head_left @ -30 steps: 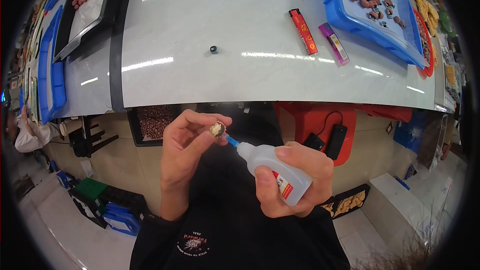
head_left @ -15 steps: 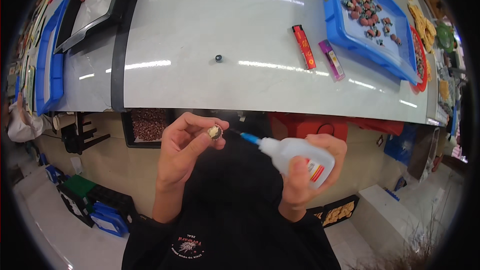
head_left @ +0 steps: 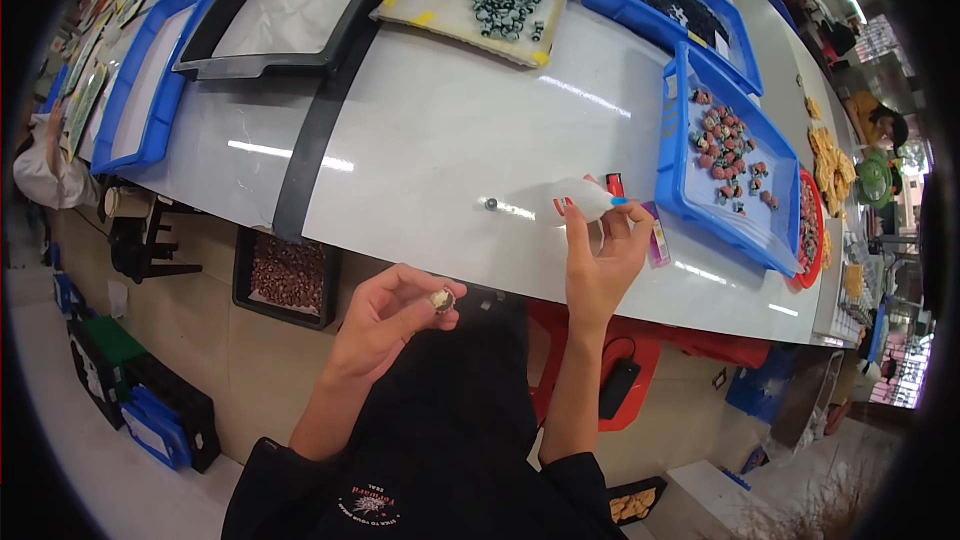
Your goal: Applying glue and assembling small plastic components at an industrial workbench.
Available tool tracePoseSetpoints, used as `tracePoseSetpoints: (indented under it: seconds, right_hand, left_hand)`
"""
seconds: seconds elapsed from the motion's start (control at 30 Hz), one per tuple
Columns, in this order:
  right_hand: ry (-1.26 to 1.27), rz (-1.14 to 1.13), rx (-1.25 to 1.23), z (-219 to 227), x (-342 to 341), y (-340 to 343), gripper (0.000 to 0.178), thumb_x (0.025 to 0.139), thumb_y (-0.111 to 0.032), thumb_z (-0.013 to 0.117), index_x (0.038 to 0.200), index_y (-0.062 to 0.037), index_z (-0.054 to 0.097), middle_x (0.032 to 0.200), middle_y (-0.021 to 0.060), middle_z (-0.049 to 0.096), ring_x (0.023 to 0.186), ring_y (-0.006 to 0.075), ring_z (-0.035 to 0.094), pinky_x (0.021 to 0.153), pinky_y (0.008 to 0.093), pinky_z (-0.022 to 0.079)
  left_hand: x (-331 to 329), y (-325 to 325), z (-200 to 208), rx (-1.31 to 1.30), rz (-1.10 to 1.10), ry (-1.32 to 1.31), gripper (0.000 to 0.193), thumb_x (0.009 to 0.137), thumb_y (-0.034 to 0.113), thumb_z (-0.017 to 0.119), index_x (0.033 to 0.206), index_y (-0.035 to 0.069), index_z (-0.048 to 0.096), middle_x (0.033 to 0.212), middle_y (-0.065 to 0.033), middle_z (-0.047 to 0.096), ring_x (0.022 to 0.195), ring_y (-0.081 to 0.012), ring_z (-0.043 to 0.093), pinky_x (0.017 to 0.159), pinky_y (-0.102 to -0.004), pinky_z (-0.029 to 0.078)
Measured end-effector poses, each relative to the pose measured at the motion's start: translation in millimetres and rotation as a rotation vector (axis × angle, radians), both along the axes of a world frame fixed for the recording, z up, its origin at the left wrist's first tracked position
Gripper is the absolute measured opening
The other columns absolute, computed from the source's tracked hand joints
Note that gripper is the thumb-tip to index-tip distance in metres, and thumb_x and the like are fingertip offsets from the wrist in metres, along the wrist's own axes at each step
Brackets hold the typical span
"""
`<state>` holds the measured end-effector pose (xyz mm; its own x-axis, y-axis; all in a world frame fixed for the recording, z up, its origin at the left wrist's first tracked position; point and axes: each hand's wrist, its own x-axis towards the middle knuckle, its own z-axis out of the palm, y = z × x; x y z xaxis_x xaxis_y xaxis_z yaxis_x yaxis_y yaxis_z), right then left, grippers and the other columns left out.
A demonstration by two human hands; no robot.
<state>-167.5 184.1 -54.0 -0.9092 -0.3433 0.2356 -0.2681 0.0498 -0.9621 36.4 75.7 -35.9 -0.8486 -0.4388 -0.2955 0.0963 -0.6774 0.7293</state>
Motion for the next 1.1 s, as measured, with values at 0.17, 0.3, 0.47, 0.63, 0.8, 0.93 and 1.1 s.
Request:
tracePoseSetpoints:
  seconds: [0.17, 0.3, 0.47, 0.63, 0.8, 0.93, 1.1]
  right_hand:
    - [0.317, -0.073, 0.154, 17, 8, -17, 0.036, 0.079, 0.005, 0.067, 0.105, 0.0001, 0.042, 0.111, 0.0174, 0.057, 0.095, 0.0206, 0.057, 0.082, 0.0297, 0.047]
    - [0.754, -0.186, 0.184, 23, 25, -4, 0.040, 0.073, 0.003, 0.071, 0.107, -0.0001, 0.048, 0.098, 0.0117, 0.057, 0.075, 0.0194, 0.052, 0.064, 0.0280, 0.045]
    - [0.499, 0.162, 0.369, 21, 43, -32, 0.031, 0.074, 0.002, 0.069, 0.102, -0.0032, 0.059, 0.085, 0.0092, 0.053, 0.059, 0.0173, 0.046, 0.054, 0.0293, 0.041]
    - [0.498, 0.198, 0.557, 9, 39, -45, 0.019, 0.079, -0.003, 0.067, 0.098, -0.0050, 0.063, 0.085, 0.0059, 0.054, 0.052, 0.0152, 0.046, 0.050, 0.0297, 0.040]
    - [0.440, 0.226, 0.450, 13, 47, -34, 0.015, 0.079, 0.001, 0.066, 0.094, -0.0029, 0.064, 0.089, 0.0060, 0.060, 0.056, 0.0146, 0.054, 0.050, 0.0275, 0.044]
    - [0.239, 0.269, 0.288, 38, 68, -6, 0.019, 0.078, 0.007, 0.066, 0.095, 0.0001, 0.065, 0.093, 0.0081, 0.065, 0.060, 0.0122, 0.058, 0.055, 0.0248, 0.047]
    - [0.349, 0.336, 0.167, 57, 78, 23, 0.023, 0.079, 0.010, 0.063, 0.101, 0.0037, 0.066, 0.087, 0.0145, 0.063, 0.070, 0.0162, 0.060, 0.057, 0.0220, 0.046]
  left_hand:
    - [2, -6, 0, 0.012, 0.022, 0.008, 0.021, 0.089, 0.004, 0.059, 0.109, -0.003, 0.056, 0.111, -0.0195, 0.062, 0.088, -0.0185, 0.066, 0.079, -0.0308, 0.055]
    - [4, -9, 5, 0.047, 0.036, -0.020, 0.029, 0.090, 0.004, 0.059, 0.117, -0.004, 0.054, 0.112, -0.0188, 0.062, 0.089, -0.0188, 0.065, 0.080, -0.0309, 0.055]
    - [4, -11, -1, 0.050, 0.027, -0.004, 0.030, 0.090, 0.004, 0.059, 0.118, -0.005, 0.053, 0.112, -0.0183, 0.062, 0.090, -0.0180, 0.065, 0.080, -0.0306, 0.055]
    - [4, -12, -1, 0.049, 0.038, 0.029, 0.028, 0.090, 0.004, 0.058, 0.116, -0.004, 0.054, 0.111, -0.0182, 0.062, 0.089, -0.0172, 0.065, 0.081, -0.0300, 0.054]
    - [7, -10, 4, -0.028, 0.005, 0.052, 0.023, 0.090, 0.005, 0.060, 0.110, -0.004, 0.056, 0.110, -0.0194, 0.062, 0.087, -0.0177, 0.065, 0.079, -0.0310, 0.055]
    - [5, -6, 5, 0.005, -0.061, 0.089, 0.022, 0.090, 0.007, 0.061, 0.108, -0.004, 0.056, 0.110, -0.0201, 0.062, 0.086, -0.0185, 0.065, 0.079, -0.0314, 0.055]
    - [0, 3, 2, 0.035, -0.093, 0.127, 0.023, 0.091, 0.010, 0.061, 0.109, -0.004, 0.055, 0.107, -0.0195, 0.062, 0.087, -0.0195, 0.065, 0.080, -0.0323, 0.054]
